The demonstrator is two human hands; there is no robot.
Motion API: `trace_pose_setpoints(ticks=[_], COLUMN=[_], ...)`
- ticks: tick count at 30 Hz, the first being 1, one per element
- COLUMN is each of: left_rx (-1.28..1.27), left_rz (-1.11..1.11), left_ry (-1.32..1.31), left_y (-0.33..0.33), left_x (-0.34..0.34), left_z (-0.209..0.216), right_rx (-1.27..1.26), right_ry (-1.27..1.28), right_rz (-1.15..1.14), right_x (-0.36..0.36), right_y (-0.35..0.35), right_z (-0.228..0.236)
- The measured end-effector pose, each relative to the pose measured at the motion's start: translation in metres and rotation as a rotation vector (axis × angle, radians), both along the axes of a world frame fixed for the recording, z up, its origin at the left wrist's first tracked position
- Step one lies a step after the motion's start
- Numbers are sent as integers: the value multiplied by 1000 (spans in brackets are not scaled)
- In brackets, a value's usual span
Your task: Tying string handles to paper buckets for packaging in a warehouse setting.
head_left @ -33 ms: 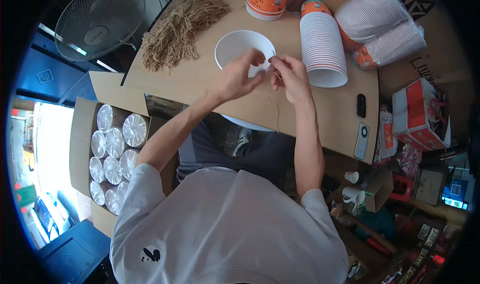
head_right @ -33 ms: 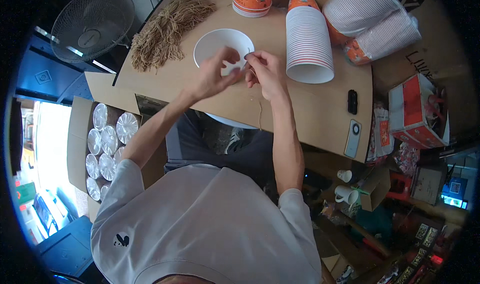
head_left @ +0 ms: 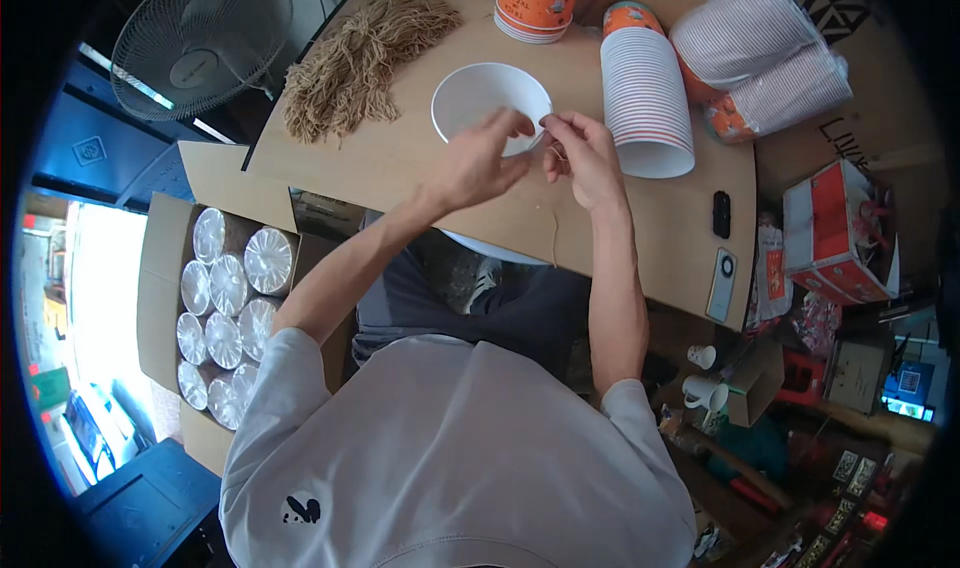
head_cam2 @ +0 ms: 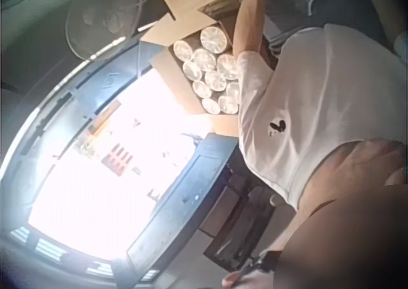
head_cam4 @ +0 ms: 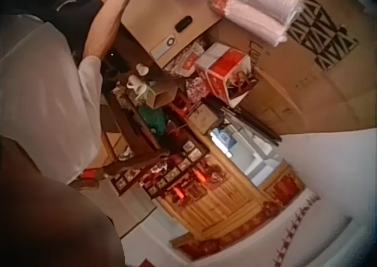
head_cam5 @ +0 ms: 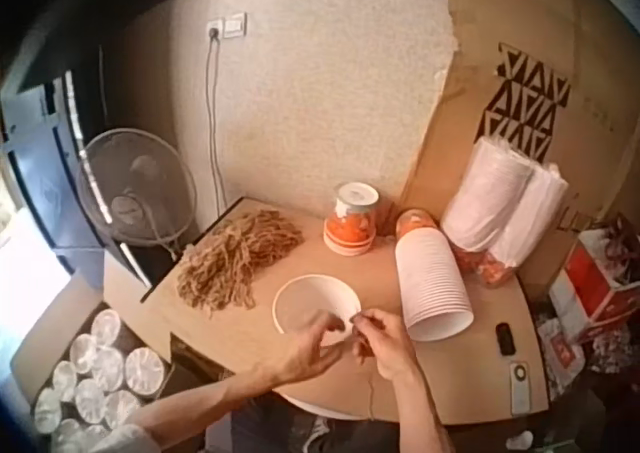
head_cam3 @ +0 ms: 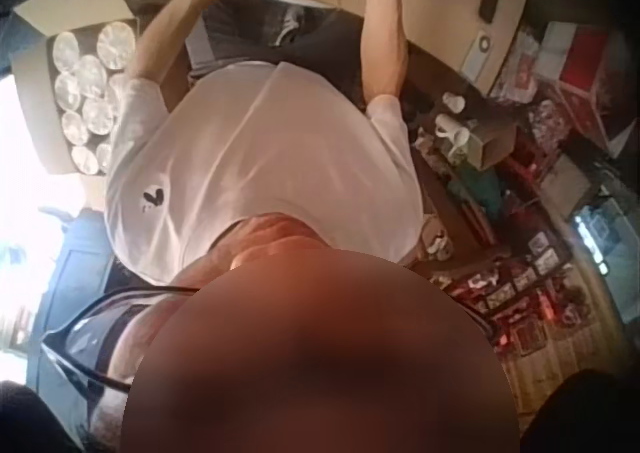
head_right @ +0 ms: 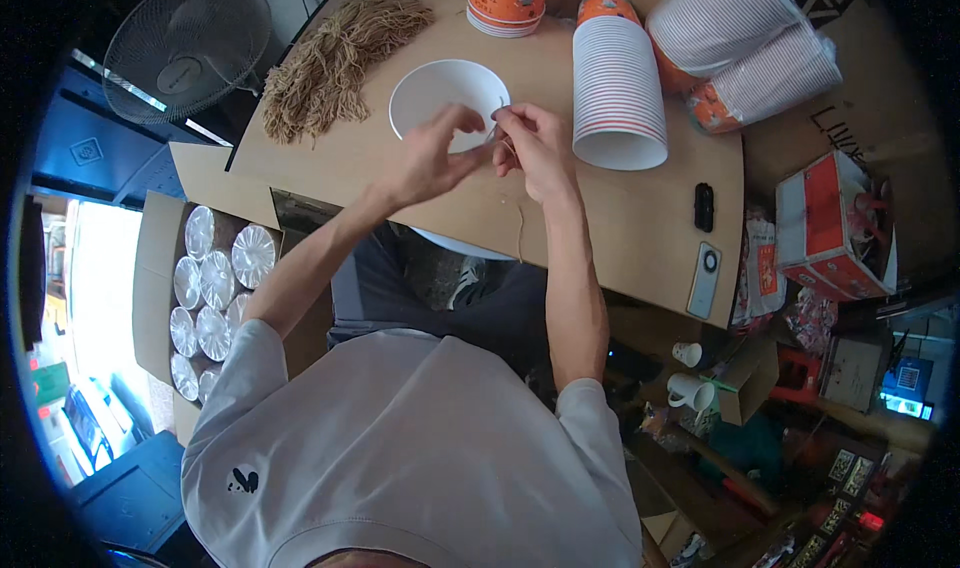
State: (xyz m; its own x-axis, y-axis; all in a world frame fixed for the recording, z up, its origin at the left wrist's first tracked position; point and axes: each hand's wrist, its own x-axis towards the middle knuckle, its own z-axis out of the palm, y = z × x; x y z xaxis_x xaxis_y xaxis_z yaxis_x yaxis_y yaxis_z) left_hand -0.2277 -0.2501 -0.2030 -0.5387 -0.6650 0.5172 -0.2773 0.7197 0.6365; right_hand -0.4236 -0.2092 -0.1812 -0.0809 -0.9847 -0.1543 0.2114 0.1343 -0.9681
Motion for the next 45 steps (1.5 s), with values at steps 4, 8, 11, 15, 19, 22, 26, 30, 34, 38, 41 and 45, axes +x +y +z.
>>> trace_pose_setpoints(ticks=[4, 8, 11, 15, 19, 22, 26, 30, 34, 38, 41, 45], left_rx=[35, -45, -15, 76, 103, 108, 139, 147, 191, 202, 233, 332], left_rz=[136, 160, 170, 106, 37, 33, 32, 49, 63, 74, 82, -47], left_ry=[-149, -139, -126, -116, -96, -141, -150, -146, -170, -131, -138, -73], left_y=[9, 5, 5, 1, -4, -2, -3, -3, -1, -1, -3, -11], left_x=[-9, -15, -18, -15, -17, -21, -21, -22, -23, -22, -22, -18], left_z=[-8, -8, -6, -6, -5, 0, -7, -9, -3, -5, -7, -3], right_rx=[14, 25, 38, 55, 54, 13, -5, -41, -128, -228, -215, -329], right_ry=[-2, -28, -23, 35, 71, 83, 108, 158, 283, 468, 468, 503], right_rz=[14, 22, 14, 45, 82, 85, 97, 149, 218, 244, 207, 125], right_x=[0, 0, -3, -11, -16, -24, -28, -36, -44, -37, -31, -26], right_y=[-1, 0, 0, 5, 10, 13, 14, 20, 21, 25, 28, 30], right_z=[4, 6, 5, 6, 5, 2, 5, 10, 3, 0, -6, -16])
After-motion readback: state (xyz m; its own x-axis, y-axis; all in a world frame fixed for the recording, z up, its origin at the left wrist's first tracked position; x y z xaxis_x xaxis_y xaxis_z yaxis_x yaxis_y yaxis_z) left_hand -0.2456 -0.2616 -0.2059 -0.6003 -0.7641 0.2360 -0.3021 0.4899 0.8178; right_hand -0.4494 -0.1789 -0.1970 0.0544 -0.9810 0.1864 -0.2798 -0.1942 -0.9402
